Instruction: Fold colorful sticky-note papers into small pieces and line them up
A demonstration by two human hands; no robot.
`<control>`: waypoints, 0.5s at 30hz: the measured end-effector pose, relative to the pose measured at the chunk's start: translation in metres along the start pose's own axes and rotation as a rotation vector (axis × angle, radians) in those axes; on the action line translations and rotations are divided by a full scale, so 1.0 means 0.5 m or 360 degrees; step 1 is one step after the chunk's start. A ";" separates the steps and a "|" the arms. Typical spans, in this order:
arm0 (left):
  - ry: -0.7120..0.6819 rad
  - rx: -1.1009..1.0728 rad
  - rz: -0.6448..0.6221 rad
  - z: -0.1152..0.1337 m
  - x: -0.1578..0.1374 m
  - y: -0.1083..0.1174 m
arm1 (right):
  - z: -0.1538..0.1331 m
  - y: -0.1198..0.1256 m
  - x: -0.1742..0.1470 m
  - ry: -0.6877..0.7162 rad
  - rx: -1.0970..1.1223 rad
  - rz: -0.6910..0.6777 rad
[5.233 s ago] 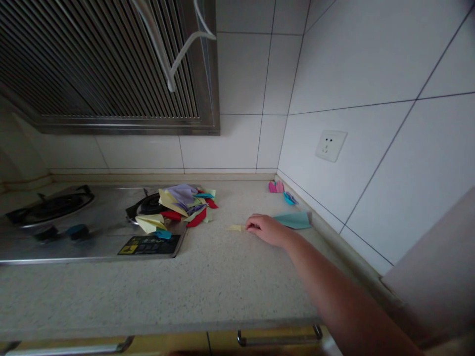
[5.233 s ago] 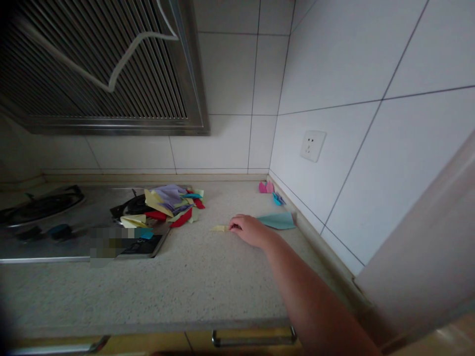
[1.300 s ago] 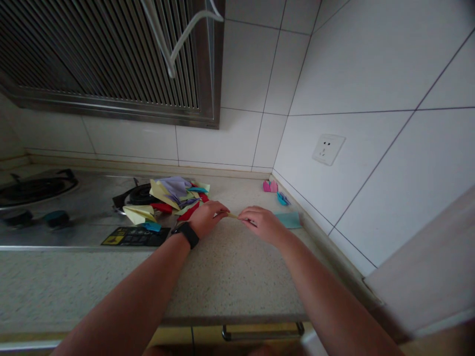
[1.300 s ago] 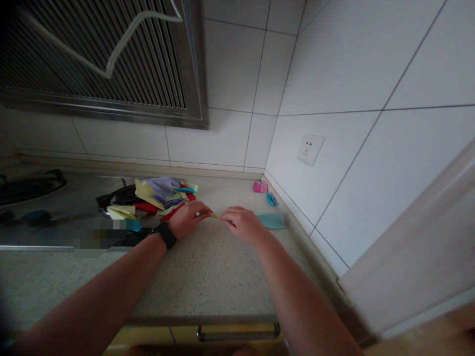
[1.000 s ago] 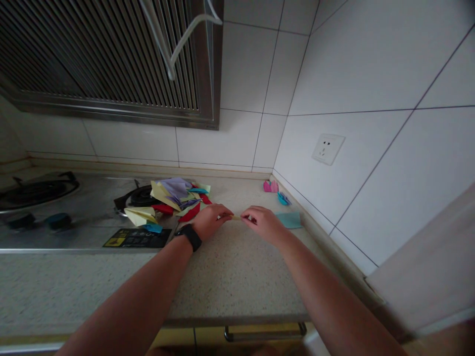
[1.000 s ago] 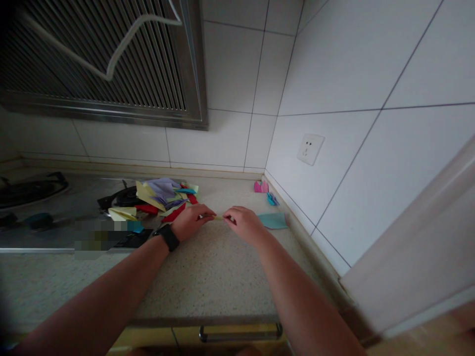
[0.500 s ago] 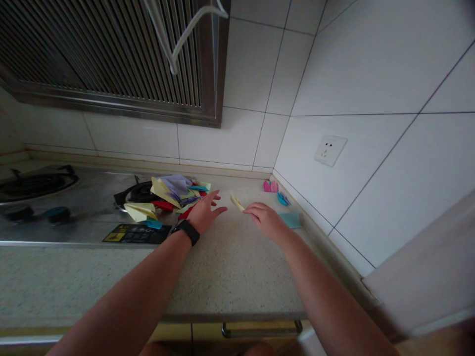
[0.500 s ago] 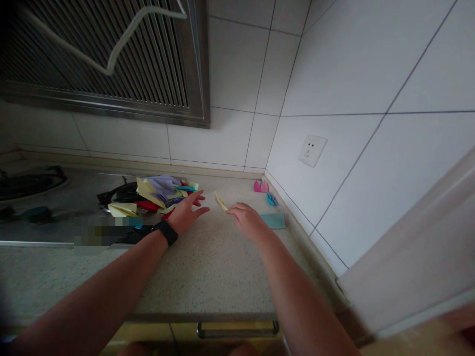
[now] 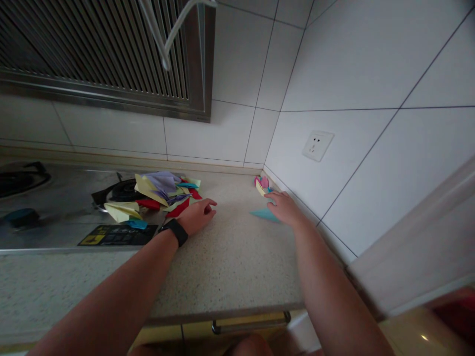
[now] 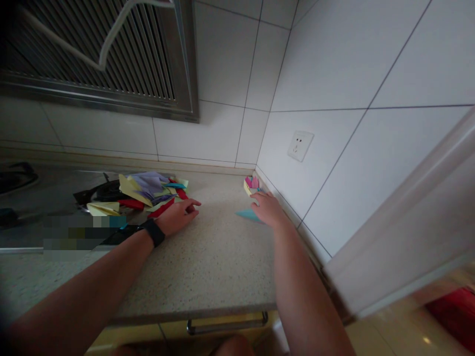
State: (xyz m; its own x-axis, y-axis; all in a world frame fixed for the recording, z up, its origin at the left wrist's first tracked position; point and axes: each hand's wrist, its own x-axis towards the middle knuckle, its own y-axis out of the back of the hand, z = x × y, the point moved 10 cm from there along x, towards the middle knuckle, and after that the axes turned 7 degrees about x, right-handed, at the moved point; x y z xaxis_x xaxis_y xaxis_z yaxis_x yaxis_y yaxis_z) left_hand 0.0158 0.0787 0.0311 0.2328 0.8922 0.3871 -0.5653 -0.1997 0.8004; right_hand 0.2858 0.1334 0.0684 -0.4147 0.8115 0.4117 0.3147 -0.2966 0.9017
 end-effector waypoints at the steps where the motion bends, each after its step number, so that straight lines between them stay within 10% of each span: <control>1: -0.0018 0.0007 -0.0031 0.005 -0.001 -0.002 | 0.016 -0.006 0.001 -0.0043 -0.0022 -0.0038; 15: -0.0060 0.0054 -0.0216 0.020 -0.005 -0.017 | 0.067 -0.050 0.003 -0.0287 -0.0303 -0.0475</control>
State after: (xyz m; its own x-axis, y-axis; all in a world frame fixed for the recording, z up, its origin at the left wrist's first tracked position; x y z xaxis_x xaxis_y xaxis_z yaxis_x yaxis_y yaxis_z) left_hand 0.0278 0.0742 0.0281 0.3352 0.8961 0.2907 -0.4996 -0.0926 0.8613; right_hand 0.3061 0.1591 0.0422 -0.3023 0.9465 0.1130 0.0322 -0.1084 0.9936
